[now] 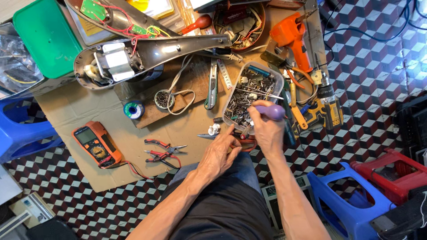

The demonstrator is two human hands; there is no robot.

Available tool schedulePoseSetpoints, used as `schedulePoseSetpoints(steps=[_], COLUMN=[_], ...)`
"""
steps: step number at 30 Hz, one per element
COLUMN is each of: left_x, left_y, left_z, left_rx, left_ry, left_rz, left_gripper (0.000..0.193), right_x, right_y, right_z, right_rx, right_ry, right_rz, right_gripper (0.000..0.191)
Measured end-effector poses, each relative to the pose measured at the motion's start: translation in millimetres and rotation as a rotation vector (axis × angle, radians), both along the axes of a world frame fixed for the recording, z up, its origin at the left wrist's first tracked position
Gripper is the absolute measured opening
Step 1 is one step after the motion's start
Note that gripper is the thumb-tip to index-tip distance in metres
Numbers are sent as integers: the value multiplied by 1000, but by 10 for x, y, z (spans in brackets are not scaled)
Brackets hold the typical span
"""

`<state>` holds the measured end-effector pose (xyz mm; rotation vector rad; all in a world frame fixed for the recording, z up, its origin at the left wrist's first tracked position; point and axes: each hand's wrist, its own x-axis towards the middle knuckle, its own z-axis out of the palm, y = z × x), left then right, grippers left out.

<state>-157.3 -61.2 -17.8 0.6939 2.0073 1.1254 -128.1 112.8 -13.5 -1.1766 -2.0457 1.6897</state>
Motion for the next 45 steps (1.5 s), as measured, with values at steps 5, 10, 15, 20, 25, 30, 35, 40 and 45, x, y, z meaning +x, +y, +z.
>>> schedulePoseSetpoints(steps=[5, 10, 15, 20, 25, 30, 35, 40, 45], left_x=[39, 56, 50, 82, 97, 98, 110, 113, 134], left_y=[-44, -35, -16, -28, -15, 1, 9, -3, -11], left_z=[-25, -18, -9, -4, 1, 10, 21, 22, 6], left_rx=[52, -18, 6, -5, -20, -41, -43, -61, -36], left_ry=[72, 29, 55, 50, 64, 71, 58, 51, 55], left_rz=[-24, 2, -22, -25, -39, -39, -40, -41, -46], left_gripper=[13, 16, 13, 13, 14, 15, 15, 14, 14], right_x=[-75, 68, 150, 133, -76, -11, 168, 258, 207], right_y=[-103, 56, 144, 48, -102, -79, 0, 82, 102], right_z=[-207, -136, 39, 92, -144, -246, -157, -10, 61], right_rx=[-109, 30, 254, 124, -100, -110, 19, 290, 133], right_ry=[-48, -81, -62, -43, 28, -1, 6, 36, 3], right_rz=[6, 3, 13, -18, -1, -7, -2, 50, -28], right_gripper=[14, 14, 12, 11, 11, 11, 12, 12, 10])
